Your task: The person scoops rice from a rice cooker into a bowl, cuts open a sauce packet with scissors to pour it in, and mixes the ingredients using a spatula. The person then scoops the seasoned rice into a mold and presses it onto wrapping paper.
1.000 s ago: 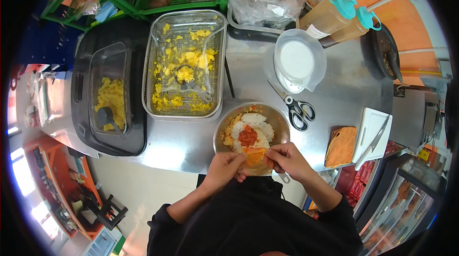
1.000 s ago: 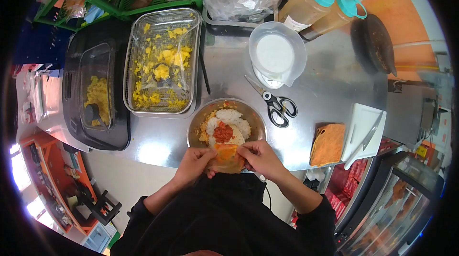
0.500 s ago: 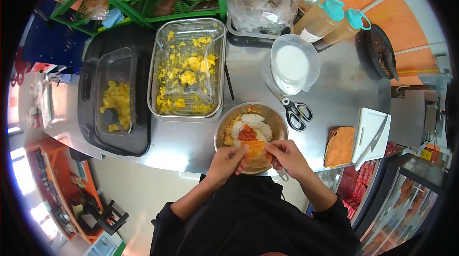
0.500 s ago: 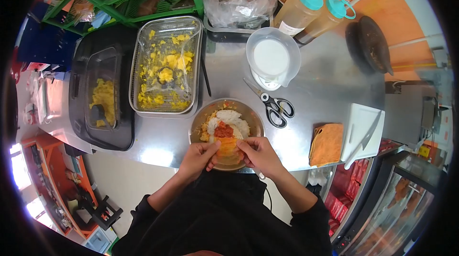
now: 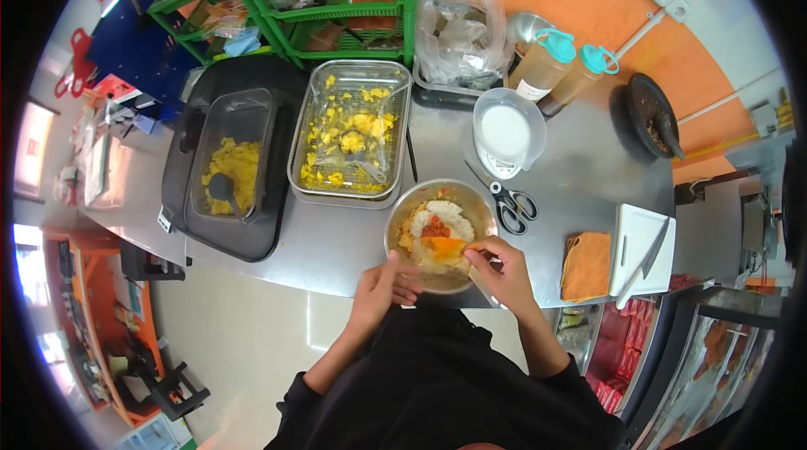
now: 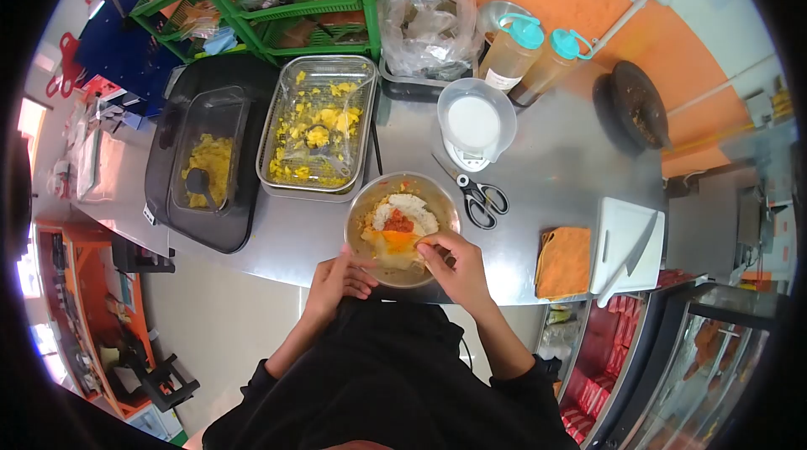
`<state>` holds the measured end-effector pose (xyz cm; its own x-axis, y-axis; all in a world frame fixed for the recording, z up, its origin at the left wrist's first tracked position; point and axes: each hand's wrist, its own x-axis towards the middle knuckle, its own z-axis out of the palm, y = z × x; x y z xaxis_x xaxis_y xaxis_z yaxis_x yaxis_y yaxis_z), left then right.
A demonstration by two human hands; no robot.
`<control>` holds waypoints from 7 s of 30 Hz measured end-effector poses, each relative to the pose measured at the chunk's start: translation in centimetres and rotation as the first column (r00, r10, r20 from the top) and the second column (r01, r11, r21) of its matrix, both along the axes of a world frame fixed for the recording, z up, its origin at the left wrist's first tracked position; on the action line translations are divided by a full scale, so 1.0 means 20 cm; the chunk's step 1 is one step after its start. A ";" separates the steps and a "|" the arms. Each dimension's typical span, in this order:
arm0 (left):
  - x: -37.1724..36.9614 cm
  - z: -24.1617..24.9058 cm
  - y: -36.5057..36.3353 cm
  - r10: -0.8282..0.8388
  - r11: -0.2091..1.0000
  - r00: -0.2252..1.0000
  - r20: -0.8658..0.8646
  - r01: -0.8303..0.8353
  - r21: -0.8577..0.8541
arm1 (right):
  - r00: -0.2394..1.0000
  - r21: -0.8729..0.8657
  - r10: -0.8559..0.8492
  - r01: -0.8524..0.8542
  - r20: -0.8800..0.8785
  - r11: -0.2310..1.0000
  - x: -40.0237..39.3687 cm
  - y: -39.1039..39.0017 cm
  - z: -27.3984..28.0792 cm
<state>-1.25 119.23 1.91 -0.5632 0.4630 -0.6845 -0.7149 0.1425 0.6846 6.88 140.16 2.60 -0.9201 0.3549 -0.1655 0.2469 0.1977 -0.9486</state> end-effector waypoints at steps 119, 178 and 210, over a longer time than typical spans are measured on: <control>0.55 -0.36 0.13 0.350 0.860 0.930 -0.109 -0.273 0.432 | 0.869 0.987 0.488 -0.140 0.083 0.081 0.34 0.05 0.16; 0.31 -0.28 -0.07 0.092 0.984 0.892 -0.443 -0.012 0.179 | 0.482 0.806 0.774 -0.588 0.411 -0.062 -0.02 0.32 0.13; 0.66 -0.41 0.30 0.460 0.878 0.709 -0.534 -0.454 0.153 | 0.925 0.744 0.280 -0.375 0.258 0.553 0.37 -0.02 -0.03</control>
<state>11.99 125.21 -6.23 -0.9788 0.0561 -0.1971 -0.2023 -0.1122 0.9729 14.29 139.85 1.94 -0.9948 0.0684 -0.0751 0.0917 0.9227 -0.3744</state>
